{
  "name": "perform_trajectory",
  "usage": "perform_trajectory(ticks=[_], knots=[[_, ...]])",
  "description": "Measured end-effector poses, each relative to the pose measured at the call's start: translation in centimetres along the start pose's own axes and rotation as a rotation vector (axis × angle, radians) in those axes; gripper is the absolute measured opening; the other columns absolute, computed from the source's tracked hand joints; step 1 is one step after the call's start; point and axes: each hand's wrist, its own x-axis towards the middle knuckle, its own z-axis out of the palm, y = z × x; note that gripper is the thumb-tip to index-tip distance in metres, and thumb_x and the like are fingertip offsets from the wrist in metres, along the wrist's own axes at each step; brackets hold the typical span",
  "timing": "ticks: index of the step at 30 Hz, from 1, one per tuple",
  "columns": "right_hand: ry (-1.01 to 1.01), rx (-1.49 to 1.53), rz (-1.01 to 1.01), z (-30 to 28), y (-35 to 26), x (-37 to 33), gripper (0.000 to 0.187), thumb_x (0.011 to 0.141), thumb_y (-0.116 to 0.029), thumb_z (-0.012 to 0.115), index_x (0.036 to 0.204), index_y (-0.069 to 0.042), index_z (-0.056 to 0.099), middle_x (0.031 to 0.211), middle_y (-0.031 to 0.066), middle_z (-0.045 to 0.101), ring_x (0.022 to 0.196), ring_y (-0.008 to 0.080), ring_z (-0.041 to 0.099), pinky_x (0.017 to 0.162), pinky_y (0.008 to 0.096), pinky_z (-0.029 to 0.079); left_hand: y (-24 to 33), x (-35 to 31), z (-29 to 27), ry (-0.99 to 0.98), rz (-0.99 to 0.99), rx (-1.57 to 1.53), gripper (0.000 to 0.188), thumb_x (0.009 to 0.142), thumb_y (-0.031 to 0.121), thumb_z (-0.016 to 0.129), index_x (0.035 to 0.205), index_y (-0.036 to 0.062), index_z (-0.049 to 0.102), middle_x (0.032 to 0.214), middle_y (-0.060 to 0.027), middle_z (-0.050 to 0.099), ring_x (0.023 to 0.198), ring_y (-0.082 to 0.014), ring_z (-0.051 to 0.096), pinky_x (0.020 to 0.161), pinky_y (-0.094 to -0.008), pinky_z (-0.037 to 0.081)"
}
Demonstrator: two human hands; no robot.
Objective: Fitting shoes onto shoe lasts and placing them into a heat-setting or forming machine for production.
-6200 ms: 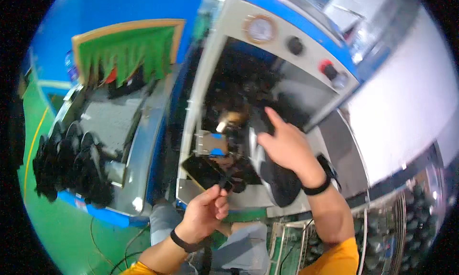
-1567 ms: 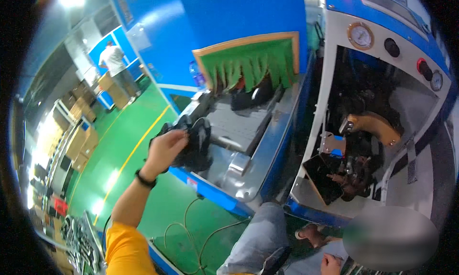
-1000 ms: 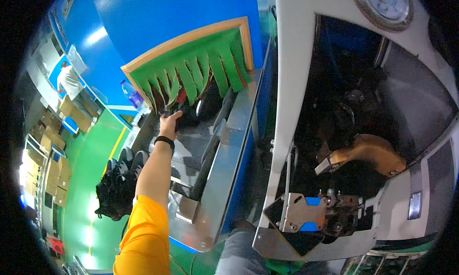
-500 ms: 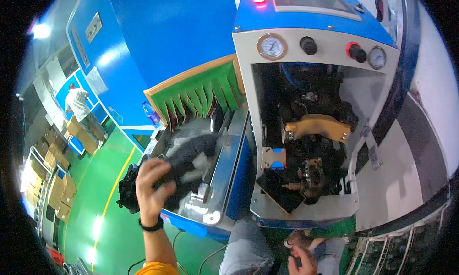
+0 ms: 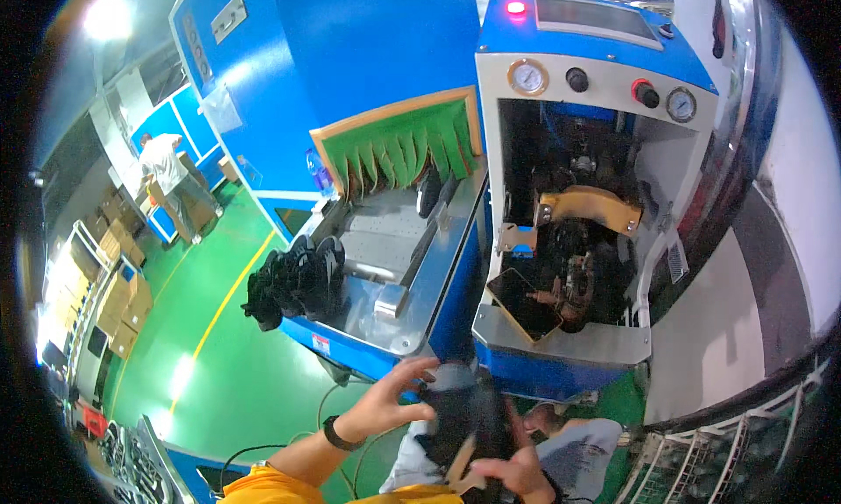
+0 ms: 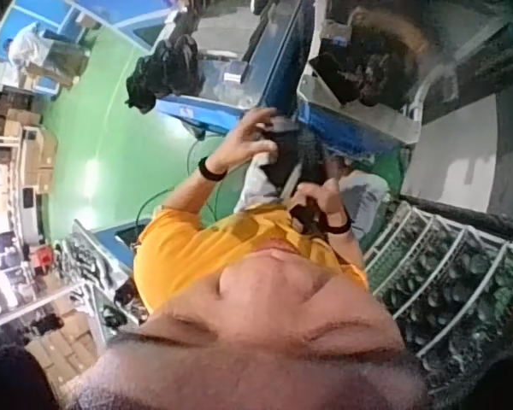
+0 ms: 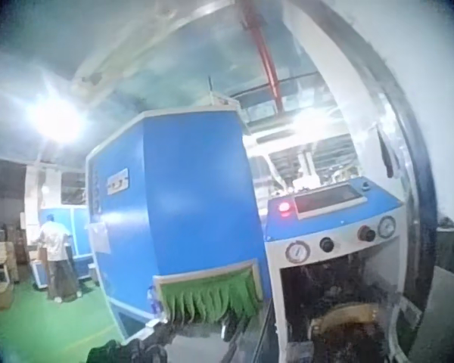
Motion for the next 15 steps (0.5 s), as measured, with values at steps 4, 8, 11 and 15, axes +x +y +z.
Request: perform_trajectory(ticks=[4,8,11,15], knots=[[0.169,0.468,0.126,-1.5,0.6,-0.5,0.089,0.071,-0.002,0.066,0.154,-0.009,0.036,0.142,0.0151,0.057,0.126,0.0328,0.059,0.108,0.0445,0.048,-5.6,-4.1,6.8,-0.219,-0.210,-0.622,0.102,0.083,0.029,0.087,0.159,-0.0009,0.026,0.145,-0.0122,0.048,0.129,-0.0195,0.050,0.109,-0.0356,0.044],[0.167,0.523,0.222,-5.5,3.2,-2.0,0.078,0.076,0.000,0.062,0.150,-0.001,0.039,0.137,0.0205,0.059,0.114,0.0355,0.066,0.097,0.0473,0.056,-2.7,-3.8,11.1,-0.174,-0.325,-0.837,0.095,0.081,0.021,0.088,0.155,0.0019,0.031,0.140,-0.0079,0.054,0.124,-0.0171,0.052,0.108,-0.0348,0.044],[0.218,0.517,0.176,-5.6,1.3,-2.2,0.071,0.078,0.002,0.066,0.146,0.005,0.043,0.129,0.0218,0.063,0.108,0.0337,0.069,0.089,0.0440,0.060,-0.8,-1.7,9.4,-0.415,-0.490,-0.719,0.087,0.077,0.018,0.092,0.147,0.0008,0.043,0.134,-0.0082,0.060,0.120,-0.0155,0.056,0.104,-0.0328,0.047],[0.279,0.718,0.537,-10.3,4.7,-5.0,0.039,0.088,-0.001,0.061,0.126,0.008,0.060,0.105,0.0195,0.073,0.083,0.0299,0.073,0.078,0.0419,0.062,-6.5,-1.0,7.7,-0.503,0.121,-0.073,0.049,0.083,0.028,0.086,0.120,0.0027,0.066,0.098,-0.0100,0.074,0.086,-0.0189,0.069,0.076,-0.0348,0.055]])
